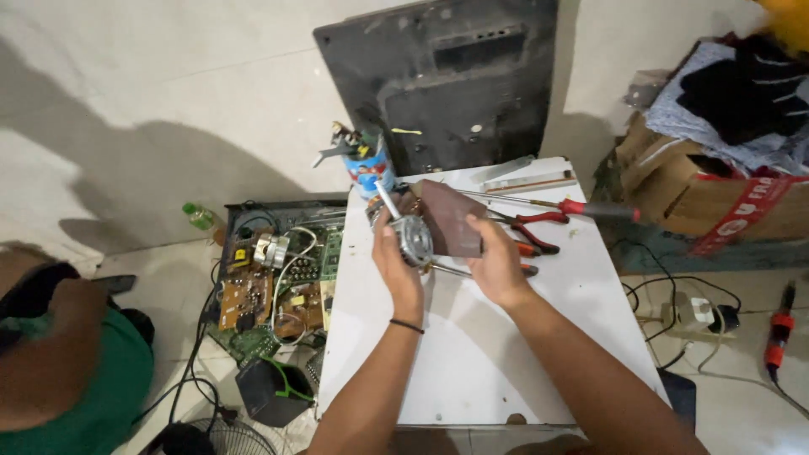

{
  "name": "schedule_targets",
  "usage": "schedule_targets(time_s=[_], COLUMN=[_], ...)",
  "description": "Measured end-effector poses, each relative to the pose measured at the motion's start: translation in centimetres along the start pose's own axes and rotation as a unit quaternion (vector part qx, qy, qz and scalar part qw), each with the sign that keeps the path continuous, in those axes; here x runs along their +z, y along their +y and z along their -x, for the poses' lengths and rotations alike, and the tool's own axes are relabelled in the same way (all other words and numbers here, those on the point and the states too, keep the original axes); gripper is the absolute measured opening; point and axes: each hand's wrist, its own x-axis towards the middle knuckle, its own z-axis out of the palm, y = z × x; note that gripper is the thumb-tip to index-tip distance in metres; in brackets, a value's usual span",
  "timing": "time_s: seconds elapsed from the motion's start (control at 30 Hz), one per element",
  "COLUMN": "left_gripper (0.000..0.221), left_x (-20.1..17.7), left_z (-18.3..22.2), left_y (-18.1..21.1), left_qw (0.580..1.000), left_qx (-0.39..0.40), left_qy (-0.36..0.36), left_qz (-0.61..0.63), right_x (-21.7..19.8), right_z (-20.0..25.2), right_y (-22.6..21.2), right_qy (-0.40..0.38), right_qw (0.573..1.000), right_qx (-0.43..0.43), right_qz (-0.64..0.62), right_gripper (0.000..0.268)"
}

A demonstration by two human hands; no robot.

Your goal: Sanding the surface of a small electric motor component using sandpaper to clean or smooth it.

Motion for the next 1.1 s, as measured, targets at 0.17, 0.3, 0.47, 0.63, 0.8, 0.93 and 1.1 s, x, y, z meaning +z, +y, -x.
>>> schedule_targets(time_s=[0.17, 0.3, 0.47, 0.63, 0.8, 0.93, 1.1], left_gripper=[0.048, 0.055, 0.077, 0.054, 0.054, 0.048, 0.051], left_x=[-0.5, -1.5, -3.2, -1.7, -1.5, -2.1, -1.4], left_z=[0.1, -0.5, 3.6, 1.2, 1.8, 2.1, 2.1], left_y=[-0.1, 0.1, -12.5, -3.8, -0.9, -0.4, -2.4], left_qw=[0.999, 0.996, 0.946, 0.996, 0.988, 0.984, 0.987], left_qx=[-0.037, -0.081, 0.231, -0.040, -0.099, -0.136, -0.104], left_qy=[0.018, -0.019, -0.090, -0.074, -0.116, -0.093, -0.119], left_qz=[-0.010, -0.037, -0.209, -0.001, 0.008, 0.074, 0.026], right_x=[-2.5, -2.5, 5.8, -5.9, -7.5, -1.3, 8.2], right_z=[-0.8, 2.5, 5.6, 0.7, -2.0, 2.9, 8.2], right_y=[2.3, 5.0, 2.8, 5.5, 6.3, 4.7, 1.9], right_qy=[0.033, -0.132, -0.199, -0.178, -0.111, -0.211, -0.243], right_qw=[0.855, 0.764, 0.833, 0.684, 0.681, 0.669, 0.713], right_qx=[-0.175, -0.203, -0.215, -0.141, -0.192, -0.151, -0.326], right_qz=[0.487, 0.598, 0.469, 0.693, 0.698, 0.696, 0.571], right_gripper=[0.053, 0.032, 0.065, 0.041, 0.041, 0.048, 0.072])
